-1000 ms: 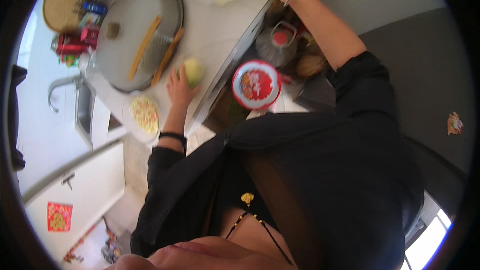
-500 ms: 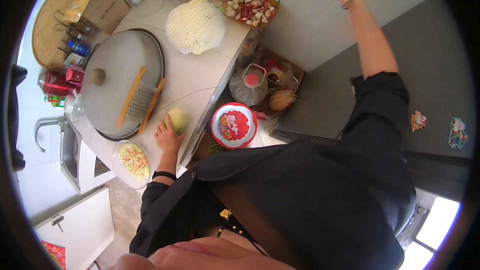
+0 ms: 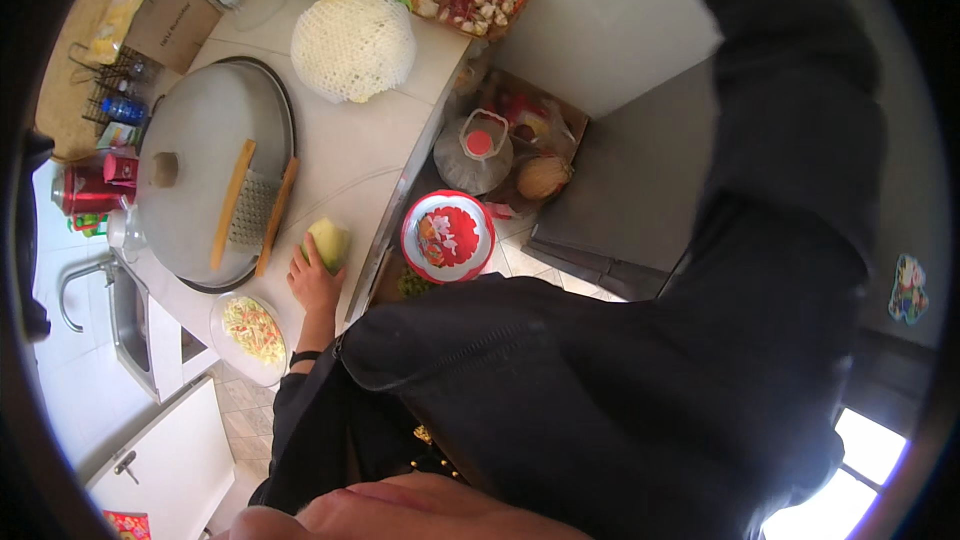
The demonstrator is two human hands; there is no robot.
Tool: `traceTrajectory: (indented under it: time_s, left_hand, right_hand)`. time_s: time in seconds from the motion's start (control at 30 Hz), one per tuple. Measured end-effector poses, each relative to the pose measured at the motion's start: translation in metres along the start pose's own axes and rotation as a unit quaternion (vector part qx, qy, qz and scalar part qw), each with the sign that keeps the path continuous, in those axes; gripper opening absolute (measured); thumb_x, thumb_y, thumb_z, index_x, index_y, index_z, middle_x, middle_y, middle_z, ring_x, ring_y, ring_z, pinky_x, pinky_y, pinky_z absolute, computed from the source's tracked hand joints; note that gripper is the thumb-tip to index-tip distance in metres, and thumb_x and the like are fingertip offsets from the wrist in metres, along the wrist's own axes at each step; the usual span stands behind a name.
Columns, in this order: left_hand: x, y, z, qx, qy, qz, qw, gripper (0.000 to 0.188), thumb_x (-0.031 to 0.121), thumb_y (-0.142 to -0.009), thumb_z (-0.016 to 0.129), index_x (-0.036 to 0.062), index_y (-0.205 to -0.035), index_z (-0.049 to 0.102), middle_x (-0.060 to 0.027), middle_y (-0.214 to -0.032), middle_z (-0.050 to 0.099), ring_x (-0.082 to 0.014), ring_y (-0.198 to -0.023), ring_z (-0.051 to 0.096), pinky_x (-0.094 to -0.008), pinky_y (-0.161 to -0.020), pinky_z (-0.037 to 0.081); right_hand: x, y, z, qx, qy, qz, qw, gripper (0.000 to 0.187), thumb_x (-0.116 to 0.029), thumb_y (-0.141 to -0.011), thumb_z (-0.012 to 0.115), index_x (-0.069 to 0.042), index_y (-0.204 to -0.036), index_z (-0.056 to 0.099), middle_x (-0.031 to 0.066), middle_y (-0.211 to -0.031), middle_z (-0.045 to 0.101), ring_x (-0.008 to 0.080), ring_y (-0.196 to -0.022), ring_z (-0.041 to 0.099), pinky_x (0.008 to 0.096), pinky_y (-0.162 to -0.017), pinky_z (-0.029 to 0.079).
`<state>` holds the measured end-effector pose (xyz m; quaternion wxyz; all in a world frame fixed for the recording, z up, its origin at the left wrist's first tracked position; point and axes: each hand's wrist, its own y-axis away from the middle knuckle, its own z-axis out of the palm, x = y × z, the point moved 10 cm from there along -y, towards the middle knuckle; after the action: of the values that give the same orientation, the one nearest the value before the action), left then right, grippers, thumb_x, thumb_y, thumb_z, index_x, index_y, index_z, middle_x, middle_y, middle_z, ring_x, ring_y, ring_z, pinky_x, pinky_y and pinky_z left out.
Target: The person moves around the kitchen, handling a cloth, a plate, a kettle, and a container of chopped greens. They place the greens into the refrigerator, then retrieve a container of chopped vegetables and place it on the counter. The person also picks up a green fruit and wraps it in a plastic bag before placing it on the counter.
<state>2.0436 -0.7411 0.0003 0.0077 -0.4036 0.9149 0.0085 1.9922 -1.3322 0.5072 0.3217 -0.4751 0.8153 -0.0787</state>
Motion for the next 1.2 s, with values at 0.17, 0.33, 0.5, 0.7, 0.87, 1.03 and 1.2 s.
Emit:
traceTrajectory:
  time_s: [0.17, 0.33, 0.5, 0.7, 0.87, 1.03, 1.2]
  left_hand:
    - [0.002, -0.002, -0.003, 0.000, 0.003, 0.003, 1.000, 0.100, 0.034, -0.052, 0.080, 0.0157, -0.138, 0.032, -0.0168, -0.127, 0.043, -0.0320, -0.110, 0.046, -0.0440, -0.086, 0.039]
    - [0.005, -0.007, -0.006, 0.005, 0.013, -0.002, 1.000, 0.096, 0.032, -0.052, 0.080, 0.0136, -0.135, 0.036, -0.0174, -0.128, 0.043, -0.0334, -0.110, 0.045, -0.0445, -0.088, 0.038]
    - [0.004, -0.011, -0.007, 0.001, 0.013, -0.007, 1.000, 0.089, 0.031, -0.053, 0.079, 0.0125, -0.131, 0.040, -0.0174, -0.127, 0.044, -0.0339, -0.110, 0.046, -0.0447, -0.088, 0.038]
    - [0.004, -0.014, -0.009, 0.015, 0.028, -0.001, 0.999, 0.087, 0.030, -0.052, 0.078, 0.0120, -0.129, 0.041, -0.0188, -0.125, 0.045, -0.0353, -0.109, 0.047, -0.0461, -0.087, 0.038]
    - [0.002, -0.015, -0.007, 0.015, 0.029, 0.001, 0.999, 0.088, 0.029, -0.051, 0.078, 0.0119, -0.129, 0.041, -0.0191, -0.124, 0.045, -0.0358, -0.108, 0.047, -0.0470, -0.087, 0.038]
    - [0.002, -0.014, -0.007, 0.019, 0.033, 0.002, 0.999, 0.088, 0.029, -0.051, 0.078, 0.0124, -0.128, 0.041, -0.0190, -0.124, 0.045, -0.0360, -0.107, 0.048, -0.0476, -0.086, 0.038]
    - [0.001, -0.014, -0.006, 0.019, 0.032, -0.002, 0.999, 0.089, 0.029, -0.050, 0.079, 0.0131, -0.129, 0.040, -0.0189, -0.124, 0.046, -0.0362, -0.107, 0.048, -0.0480, -0.086, 0.038]
  right_hand:
    - [0.101, -0.009, 0.244, 0.006, 0.021, 0.009, 1.000, 0.030, -0.034, -0.073, 0.058, -0.008, -0.082, 0.069, 0.0178, -0.081, 0.065, 0.0323, -0.076, 0.063, 0.0411, -0.072, 0.049]
    - [0.163, -0.002, 0.410, -0.010, -0.351, 0.248, 0.903, 0.051, -0.057, -0.083, 0.050, -0.011, -0.103, 0.059, 0.0111, -0.100, 0.061, 0.0243, -0.095, 0.056, 0.0395, -0.084, 0.043]
    - [0.140, -0.006, 0.449, -0.006, -0.525, 0.330, 0.785, 0.061, -0.062, -0.085, 0.038, -0.011, -0.115, 0.053, 0.0169, -0.117, 0.048, 0.0293, -0.112, 0.043, 0.0435, -0.093, 0.035]
    - [0.130, -0.012, 0.479, -0.031, -0.588, 0.377, 0.715, 0.081, -0.070, -0.085, 0.018, -0.011, -0.137, 0.037, 0.0238, -0.144, 0.022, 0.0343, -0.136, 0.014, 0.0487, -0.109, 0.013]
    - [0.153, -0.045, 0.512, -0.026, -0.633, 0.327, 0.701, 0.081, -0.073, -0.082, 0.023, -0.011, -0.130, 0.038, 0.0175, -0.136, 0.027, 0.0309, -0.127, 0.022, 0.0524, -0.098, 0.019]
    - [0.159, -0.051, 0.555, -0.060, -0.704, 0.387, 0.593, 0.073, -0.077, -0.078, 0.029, -0.018, -0.114, 0.051, 0.0103, -0.117, 0.050, 0.0298, -0.109, 0.043, 0.0563, -0.079, 0.035]
    - [0.149, -0.039, 0.544, -0.062, -0.724, 0.392, 0.565, 0.061, -0.069, -0.081, 0.036, -0.018, -0.106, 0.057, 0.0071, -0.106, 0.060, 0.0279, -0.100, 0.053, 0.0552, -0.074, 0.043]
